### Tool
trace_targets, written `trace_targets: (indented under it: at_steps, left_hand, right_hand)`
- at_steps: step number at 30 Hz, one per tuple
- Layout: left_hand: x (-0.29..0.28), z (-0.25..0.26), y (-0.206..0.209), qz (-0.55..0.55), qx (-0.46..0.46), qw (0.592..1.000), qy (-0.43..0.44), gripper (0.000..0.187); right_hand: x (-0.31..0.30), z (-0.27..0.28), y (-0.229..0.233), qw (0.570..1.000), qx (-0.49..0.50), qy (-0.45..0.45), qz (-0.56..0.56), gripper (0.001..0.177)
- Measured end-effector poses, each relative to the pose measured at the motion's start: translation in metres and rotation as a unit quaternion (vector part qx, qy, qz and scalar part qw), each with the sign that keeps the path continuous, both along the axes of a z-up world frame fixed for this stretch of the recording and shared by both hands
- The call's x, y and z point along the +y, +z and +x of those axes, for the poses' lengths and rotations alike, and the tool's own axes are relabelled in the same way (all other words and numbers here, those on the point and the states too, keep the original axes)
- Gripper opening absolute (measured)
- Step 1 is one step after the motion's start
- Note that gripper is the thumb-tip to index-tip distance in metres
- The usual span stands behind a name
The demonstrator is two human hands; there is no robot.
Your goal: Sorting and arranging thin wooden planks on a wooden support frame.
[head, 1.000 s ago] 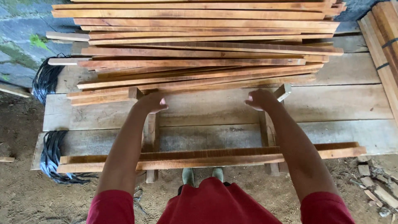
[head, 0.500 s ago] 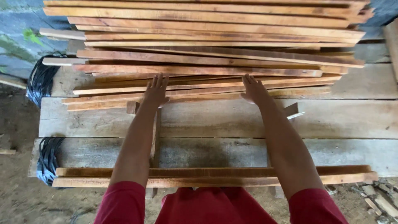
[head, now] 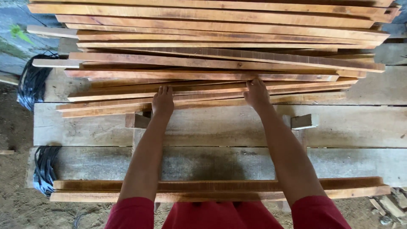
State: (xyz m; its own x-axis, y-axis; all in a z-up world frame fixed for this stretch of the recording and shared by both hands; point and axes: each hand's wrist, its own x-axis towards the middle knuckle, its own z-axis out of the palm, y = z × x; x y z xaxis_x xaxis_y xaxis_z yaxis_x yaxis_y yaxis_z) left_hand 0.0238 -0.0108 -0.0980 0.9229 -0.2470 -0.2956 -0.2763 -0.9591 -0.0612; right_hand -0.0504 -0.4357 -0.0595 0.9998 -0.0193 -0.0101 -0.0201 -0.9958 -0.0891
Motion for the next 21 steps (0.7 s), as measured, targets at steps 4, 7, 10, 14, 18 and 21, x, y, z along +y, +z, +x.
trace_targets:
  at_steps: [4, 7, 10, 14, 18, 21]
  left_hand:
    - [-0.013, -0.01, 0.035, 0.002, 0.018, 1.0, 0.025, 0.06]
    - [-0.017, 0.001, 0.041, 0.016, -0.001, 1.0, 0.018, 0.059]
    - [-0.012, -0.003, 0.028, 0.07, 0.001, 0.998, 0.0, 0.061]
    - [-0.001, -0.009, -0.004, 0.015, -0.245, 0.966, -0.079, 0.044]
    - [0.011, -0.013, -0.026, -0.025, -0.425, 0.897, -0.122, 0.027]
    - [0.014, -0.027, 0.025, -0.044, -0.392, 0.907, -0.15, 0.019]
  right_hand:
    - [0.005, 0.001, 0.009, 1.0, 0.013, -0.002, -0.008, 0.047]
    - [0.019, -0.001, 0.051, 0.999, 0.023, -0.006, 0.036, 0.048]
    - [0.014, -0.005, 0.039, 0.998, 0.027, 0.008, 0.05, 0.051]
    - [0.005, 0.0, 0.02, 0.999, 0.033, 0.005, 0.001, 0.062]
    - [0.001, -0.007, 0.017, 0.997, 0.04, -0.018, -0.056, 0.051]
    - [0.018, -0.025, 0.046, 0.993, 0.0, 0.018, -0.12, 0.043]
